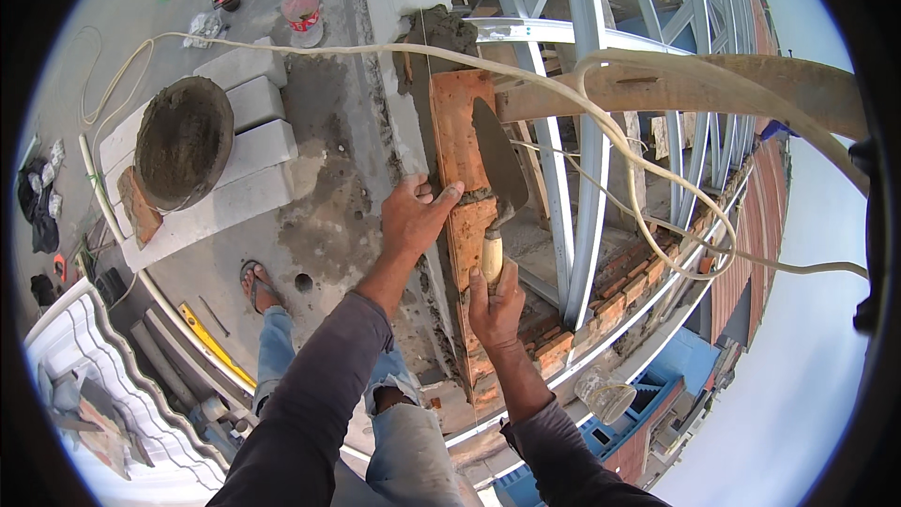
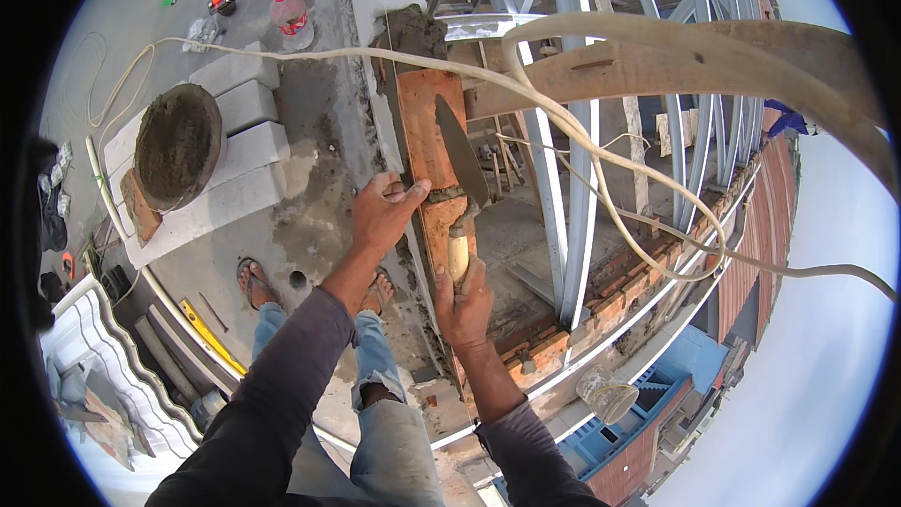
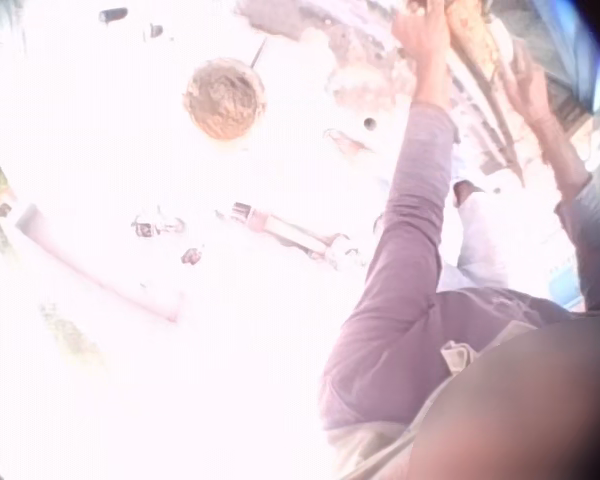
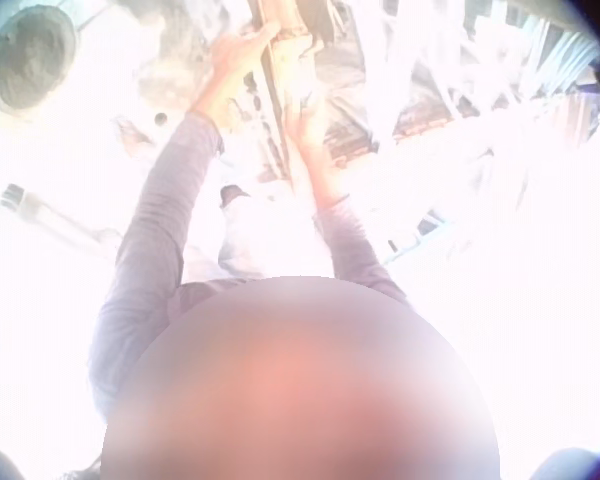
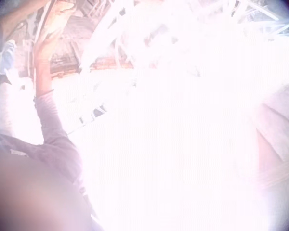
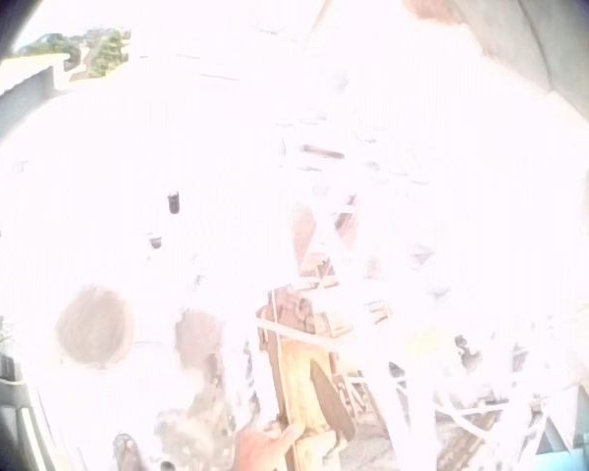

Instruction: The person scoops mortar from a bucket with a trowel and applies it to a low brick wall on a rooftop. They place bricks onto the mortar, tap them into position, and continue adding mortar and bricks along the wall line.

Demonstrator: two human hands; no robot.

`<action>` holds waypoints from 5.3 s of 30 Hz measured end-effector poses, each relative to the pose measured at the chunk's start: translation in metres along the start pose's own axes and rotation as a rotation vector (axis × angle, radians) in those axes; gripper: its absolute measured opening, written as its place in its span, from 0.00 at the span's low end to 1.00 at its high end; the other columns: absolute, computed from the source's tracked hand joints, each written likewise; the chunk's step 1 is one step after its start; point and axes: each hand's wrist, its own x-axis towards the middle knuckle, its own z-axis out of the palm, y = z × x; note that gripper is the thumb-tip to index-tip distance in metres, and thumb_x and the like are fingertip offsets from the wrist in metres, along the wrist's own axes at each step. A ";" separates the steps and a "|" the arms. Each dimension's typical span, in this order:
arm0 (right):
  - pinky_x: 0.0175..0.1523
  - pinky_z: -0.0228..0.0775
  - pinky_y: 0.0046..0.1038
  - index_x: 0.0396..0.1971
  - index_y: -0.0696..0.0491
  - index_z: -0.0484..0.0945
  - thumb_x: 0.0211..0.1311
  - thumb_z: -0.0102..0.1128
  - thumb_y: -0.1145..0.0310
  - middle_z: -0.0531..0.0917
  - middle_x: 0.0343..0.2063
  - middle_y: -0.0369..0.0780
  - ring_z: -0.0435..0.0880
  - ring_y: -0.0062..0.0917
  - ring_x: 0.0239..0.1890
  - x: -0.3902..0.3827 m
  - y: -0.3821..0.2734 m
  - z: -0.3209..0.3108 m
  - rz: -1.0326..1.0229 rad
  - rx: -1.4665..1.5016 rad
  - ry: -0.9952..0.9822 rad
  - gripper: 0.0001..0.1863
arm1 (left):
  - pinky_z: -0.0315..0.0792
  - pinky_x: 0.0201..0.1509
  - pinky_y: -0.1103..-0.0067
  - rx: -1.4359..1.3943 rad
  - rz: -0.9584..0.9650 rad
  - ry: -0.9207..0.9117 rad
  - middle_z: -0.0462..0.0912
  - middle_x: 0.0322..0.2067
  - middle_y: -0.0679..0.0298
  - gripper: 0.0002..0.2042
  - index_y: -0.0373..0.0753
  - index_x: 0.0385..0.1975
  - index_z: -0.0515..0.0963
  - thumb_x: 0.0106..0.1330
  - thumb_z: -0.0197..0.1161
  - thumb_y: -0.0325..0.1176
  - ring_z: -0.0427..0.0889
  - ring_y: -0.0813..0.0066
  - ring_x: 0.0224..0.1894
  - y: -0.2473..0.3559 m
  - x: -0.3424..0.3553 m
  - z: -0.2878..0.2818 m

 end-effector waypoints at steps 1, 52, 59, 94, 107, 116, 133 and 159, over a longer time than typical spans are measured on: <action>0.31 0.73 0.38 0.49 0.61 0.69 0.75 0.60 0.68 0.81 0.27 0.47 0.84 0.38 0.26 0.015 0.005 0.002 -0.015 0.041 0.011 0.14 | 0.82 0.52 0.68 0.030 -0.002 0.043 0.87 0.46 0.45 0.34 0.26 0.54 0.80 0.60 0.78 0.53 0.89 0.58 0.49 0.010 0.004 0.007; 0.32 0.74 0.48 0.40 0.60 0.67 0.71 0.60 0.66 0.80 0.23 0.55 0.84 0.59 0.29 0.057 -0.009 0.030 -0.014 -0.037 0.050 0.14 | 0.83 0.44 0.67 0.198 -0.099 0.059 0.89 0.33 0.49 0.28 0.29 0.40 0.86 0.56 0.79 0.53 0.91 0.60 0.37 0.033 0.014 0.014; 0.34 0.75 0.42 0.40 0.62 0.69 0.71 0.62 0.67 0.82 0.25 0.55 0.87 0.50 0.29 0.052 -0.011 0.026 0.057 -0.022 0.063 0.14 | 0.83 0.44 0.66 0.175 -0.092 0.086 0.89 0.33 0.48 0.29 0.29 0.40 0.85 0.56 0.80 0.53 0.91 0.59 0.37 0.033 0.012 0.016; 0.43 0.73 0.29 0.72 0.66 0.64 0.74 0.63 0.64 0.82 0.38 0.37 0.75 0.19 0.36 0.066 -0.023 0.201 0.678 0.712 -0.187 0.34 | 0.63 0.72 0.50 1.112 -0.899 -0.451 0.54 0.74 0.38 0.69 0.39 0.80 0.42 0.42 0.83 0.61 0.65 0.37 0.71 -0.168 -0.341 -0.318; 0.42 0.65 0.33 0.38 0.53 0.72 0.76 0.61 0.67 0.71 0.30 0.33 0.67 0.21 0.32 0.001 0.013 0.220 0.667 0.618 0.120 0.08 | 0.71 0.67 0.55 1.246 -0.720 -0.429 0.63 0.68 0.44 0.67 0.45 0.81 0.46 0.41 0.85 0.54 0.72 0.41 0.65 -0.161 -0.293 -0.382; 0.54 0.77 0.45 0.55 0.64 0.78 0.65 0.67 0.60 0.85 0.46 0.59 0.85 0.54 0.51 -0.147 0.014 0.136 0.758 -0.393 0.110 0.26 | 0.70 0.67 0.56 1.140 -0.761 -0.407 0.63 0.68 0.45 0.67 0.45 0.81 0.46 0.42 0.85 0.56 0.72 0.42 0.65 -0.168 -0.291 -0.397; 0.29 0.66 0.24 0.39 0.57 0.79 0.74 0.54 0.66 0.79 0.25 0.34 0.74 0.16 0.24 0.222 -0.226 -0.041 0.154 0.420 -0.183 0.10 | 0.70 0.68 0.54 1.118 -0.795 -0.276 0.61 0.68 0.38 0.66 0.43 0.80 0.46 0.42 0.83 0.55 0.71 0.35 0.66 -0.166 -0.303 -0.339; 0.52 0.75 0.54 0.45 0.55 0.77 0.63 0.67 0.64 0.86 0.40 0.53 0.84 0.56 0.48 0.026 0.211 0.024 0.514 0.066 -0.010 0.16 | 0.67 0.70 0.51 1.649 -0.765 -0.448 0.63 0.67 0.39 0.66 0.41 0.79 0.47 0.43 0.82 0.62 0.70 0.35 0.68 -0.143 -0.269 -0.220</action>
